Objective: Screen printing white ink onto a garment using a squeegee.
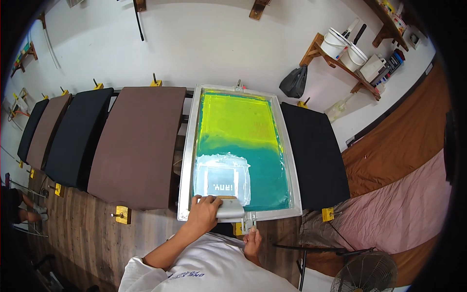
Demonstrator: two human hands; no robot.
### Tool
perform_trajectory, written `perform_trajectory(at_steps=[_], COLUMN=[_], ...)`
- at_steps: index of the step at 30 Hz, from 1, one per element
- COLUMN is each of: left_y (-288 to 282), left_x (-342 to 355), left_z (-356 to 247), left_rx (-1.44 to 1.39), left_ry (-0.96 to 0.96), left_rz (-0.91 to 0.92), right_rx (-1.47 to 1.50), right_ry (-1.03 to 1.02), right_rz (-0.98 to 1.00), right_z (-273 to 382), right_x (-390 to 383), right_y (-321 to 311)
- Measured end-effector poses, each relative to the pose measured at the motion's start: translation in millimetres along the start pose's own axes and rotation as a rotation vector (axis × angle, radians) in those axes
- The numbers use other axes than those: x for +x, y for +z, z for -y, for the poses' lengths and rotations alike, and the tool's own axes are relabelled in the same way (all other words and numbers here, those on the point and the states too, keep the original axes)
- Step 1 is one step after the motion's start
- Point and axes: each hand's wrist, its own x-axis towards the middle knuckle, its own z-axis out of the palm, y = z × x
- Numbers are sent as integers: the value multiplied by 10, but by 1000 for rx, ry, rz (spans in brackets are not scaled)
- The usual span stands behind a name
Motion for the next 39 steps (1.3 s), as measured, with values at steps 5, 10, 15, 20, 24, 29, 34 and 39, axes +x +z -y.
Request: perform_trajectory(at_steps=[5, 10, 15, 20, 24, 29, 34, 39], left_y=[-38, -95, -92, -108, -72, -51, 41, 63], left_x=[-6, 13, 29, 45, 54, 53, -2, -16], left_z=[-20, -58, -56, -47, -13, -7, 10, 39], left_rx=[20, 12, 22, 1, 12, -1, 1, -50], left_ry=[1, -48, -33, -41, -33, -32, -40, -68], left_rz=[19, 74, 63, 102, 109, 89, 132, 78], right_rx=[-48, -86, -124, -116, -131, -65, -56, -933], right_ry=[-9, 31, 2, 17, 2, 86, 149, -29], right_rz=[32, 25, 5, -66, -74, 128, 224, 476], right_z=[-37, 57, 15, -20, 31, -17, -204, 782], right_x=[6, -6, -6, -7, 19, 97, 119, 236], right_y=[-51, -17, -10, 53, 50, -116, -269, -525])
